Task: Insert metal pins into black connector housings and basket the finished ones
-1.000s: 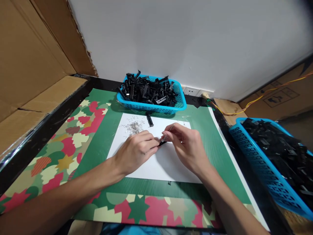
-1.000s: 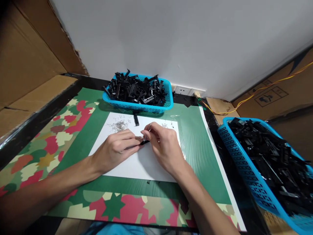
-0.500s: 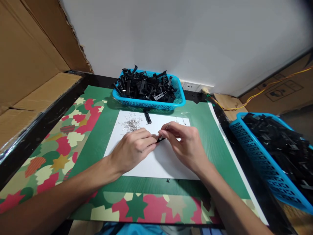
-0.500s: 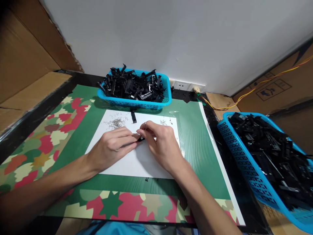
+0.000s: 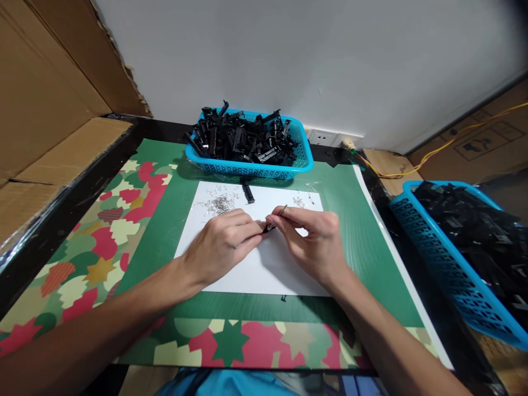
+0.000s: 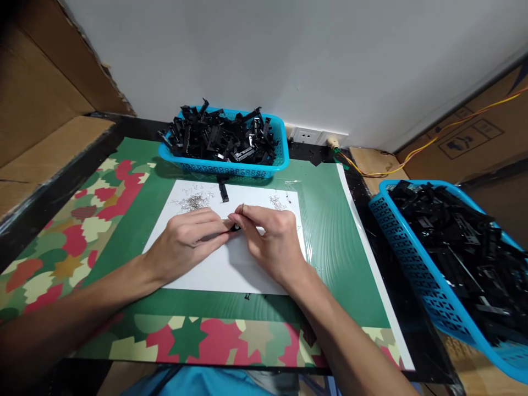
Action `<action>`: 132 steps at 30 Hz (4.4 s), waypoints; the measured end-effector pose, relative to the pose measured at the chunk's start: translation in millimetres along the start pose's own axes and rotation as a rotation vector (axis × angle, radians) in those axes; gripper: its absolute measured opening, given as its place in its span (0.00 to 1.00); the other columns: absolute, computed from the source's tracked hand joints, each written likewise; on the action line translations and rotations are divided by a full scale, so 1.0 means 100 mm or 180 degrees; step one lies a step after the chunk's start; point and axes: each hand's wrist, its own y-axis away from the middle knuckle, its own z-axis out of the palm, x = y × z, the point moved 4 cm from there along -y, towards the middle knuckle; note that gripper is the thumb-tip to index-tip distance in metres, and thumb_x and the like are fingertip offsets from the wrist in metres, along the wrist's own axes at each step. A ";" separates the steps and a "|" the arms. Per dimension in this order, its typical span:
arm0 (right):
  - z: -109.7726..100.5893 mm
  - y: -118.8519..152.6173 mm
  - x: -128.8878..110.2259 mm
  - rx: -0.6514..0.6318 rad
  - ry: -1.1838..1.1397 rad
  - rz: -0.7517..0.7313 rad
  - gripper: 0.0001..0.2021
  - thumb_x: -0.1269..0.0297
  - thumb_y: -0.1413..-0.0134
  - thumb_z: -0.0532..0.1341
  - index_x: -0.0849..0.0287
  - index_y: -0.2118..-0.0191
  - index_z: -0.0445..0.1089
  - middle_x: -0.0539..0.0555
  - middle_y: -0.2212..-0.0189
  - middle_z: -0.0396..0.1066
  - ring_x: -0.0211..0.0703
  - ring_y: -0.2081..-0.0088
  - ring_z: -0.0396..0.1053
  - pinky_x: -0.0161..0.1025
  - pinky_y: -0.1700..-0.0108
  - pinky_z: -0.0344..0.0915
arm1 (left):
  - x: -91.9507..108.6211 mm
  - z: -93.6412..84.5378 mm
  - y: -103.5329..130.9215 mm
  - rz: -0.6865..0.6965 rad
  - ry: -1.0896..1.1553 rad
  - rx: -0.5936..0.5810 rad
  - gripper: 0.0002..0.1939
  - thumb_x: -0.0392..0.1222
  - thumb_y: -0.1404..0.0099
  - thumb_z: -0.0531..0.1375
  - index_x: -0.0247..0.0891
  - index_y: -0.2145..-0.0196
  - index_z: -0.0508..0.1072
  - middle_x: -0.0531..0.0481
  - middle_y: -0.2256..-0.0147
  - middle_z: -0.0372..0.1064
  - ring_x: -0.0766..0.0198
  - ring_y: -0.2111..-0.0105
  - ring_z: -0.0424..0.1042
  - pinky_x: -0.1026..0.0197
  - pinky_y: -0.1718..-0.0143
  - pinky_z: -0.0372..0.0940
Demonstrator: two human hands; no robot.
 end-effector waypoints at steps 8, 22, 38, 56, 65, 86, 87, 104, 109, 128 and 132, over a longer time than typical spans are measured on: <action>0.04 0.06 0.04 0.0199 0.0166 -0.0215 0.13 0.69 0.30 0.62 0.58 0.70 0.74 0.49 0.75 0.77 0.35 0.76 0.71 0.34 0.70 0.68 | -0.03 0.01 0.01 -0.0001 0.0064 0.0074 0.07 0.33 0.26 0.61 0.34 0.57 0.81 0.46 0.64 0.79 0.58 0.64 0.77 0.55 0.62 0.72; -0.36 -0.08 0.10 -0.0145 0.0448 -0.0069 0.10 0.61 0.24 0.56 0.57 0.51 0.74 0.53 0.62 0.76 0.43 0.61 0.73 0.41 0.55 0.70 | -0.15 -0.09 0.01 -0.1007 0.0500 0.0958 0.10 0.46 0.31 0.69 0.41 0.54 0.83 0.46 0.56 0.84 0.54 0.60 0.83 0.53 0.56 0.78; -2.27 1.17 0.29 0.2271 0.3069 0.1495 0.18 0.49 0.35 0.61 0.59 0.58 0.80 0.59 0.68 0.77 0.56 0.66 0.73 0.49 0.60 0.65 | -0.31 -0.14 -0.05 -0.1213 0.0705 0.0590 0.15 0.51 0.23 0.57 0.46 0.46 0.78 0.45 0.48 0.79 0.53 0.56 0.80 0.55 0.58 0.76; -1.74 0.94 0.13 0.1066 0.1757 0.1010 0.20 0.49 0.29 0.55 0.56 0.50 0.78 0.62 0.56 0.81 0.58 0.58 0.80 0.48 0.56 0.74 | -0.78 -0.44 -1.34 -0.1172 -0.1647 0.0190 0.10 0.46 0.29 0.65 0.35 0.59 0.80 0.37 0.55 0.75 0.45 0.49 0.73 0.45 0.43 0.66; -0.94 0.66 -0.04 -0.0179 0.0941 0.0876 0.18 0.59 0.23 0.50 0.52 0.49 0.78 0.58 0.60 0.75 0.52 0.59 0.77 0.43 0.57 0.72 | -0.83 -0.30 -1.64 -0.1364 -0.1431 0.0163 0.21 0.47 0.25 0.64 0.36 0.40 0.72 0.39 0.42 0.71 0.52 0.48 0.76 0.45 0.48 0.75; 0.08 -0.44 0.27 -0.1083 0.0858 0.0500 0.09 0.68 0.35 0.64 0.56 0.51 0.79 0.56 0.63 0.77 0.45 0.64 0.73 0.37 0.63 0.61 | -0.43 -0.20 -0.18 -0.2130 0.2953 0.1352 0.19 0.61 0.28 0.58 0.45 0.59 0.59 0.56 0.74 0.73 0.69 0.84 0.63 0.70 0.84 0.52; 0.13 -0.44 0.25 -0.1049 0.0839 0.0464 0.09 0.68 0.33 0.63 0.57 0.51 0.78 0.56 0.62 0.77 0.45 0.63 0.73 0.38 0.61 0.62 | -0.43 -0.15 -0.14 -0.2174 0.3000 0.1345 0.18 0.61 0.28 0.59 0.45 0.59 0.60 0.56 0.74 0.72 0.70 0.83 0.62 0.70 0.83 0.52; -0.51 -0.15 0.58 -0.0727 0.0664 0.0826 0.08 0.67 0.32 0.61 0.55 0.60 0.80 0.54 0.63 0.77 0.45 0.63 0.73 0.40 0.60 0.64 | -0.26 0.03 0.02 -0.2503 0.3307 0.0475 0.28 0.60 0.26 0.60 0.38 0.38 0.72 0.53 0.67 0.53 0.65 0.71 0.47 0.61 0.72 0.44; -0.50 -0.16 0.68 -0.0595 0.0759 0.0986 0.07 0.64 0.34 0.64 0.57 0.61 0.80 0.53 0.66 0.76 0.45 0.66 0.71 0.41 0.60 0.64 | -0.22 0.06 0.05 -0.2476 0.3271 0.0276 0.26 0.60 0.23 0.56 0.44 0.36 0.69 0.54 0.67 0.52 0.64 0.70 0.46 0.61 0.71 0.44; -0.38 -0.17 0.56 -0.0811 -0.1406 0.1165 0.08 0.60 0.40 0.72 0.59 0.65 0.78 0.52 0.67 0.74 0.42 0.66 0.66 0.40 0.63 0.60 | -0.11 0.02 0.00 -0.2333 0.2848 -0.0079 0.21 0.59 0.23 0.55 0.40 0.51 0.79 0.57 0.74 0.49 0.65 0.72 0.51 0.61 0.69 0.50; -0.30 -0.17 0.33 -0.1083 -0.1907 0.0986 0.09 0.60 0.42 0.75 0.59 0.68 0.79 0.52 0.68 0.72 0.40 0.66 0.65 0.40 0.62 0.60 | -0.09 0.00 0.01 -0.2362 0.2914 -0.0250 0.23 0.59 0.22 0.53 0.39 0.57 0.80 0.54 0.72 0.58 0.64 0.71 0.55 0.61 0.67 0.52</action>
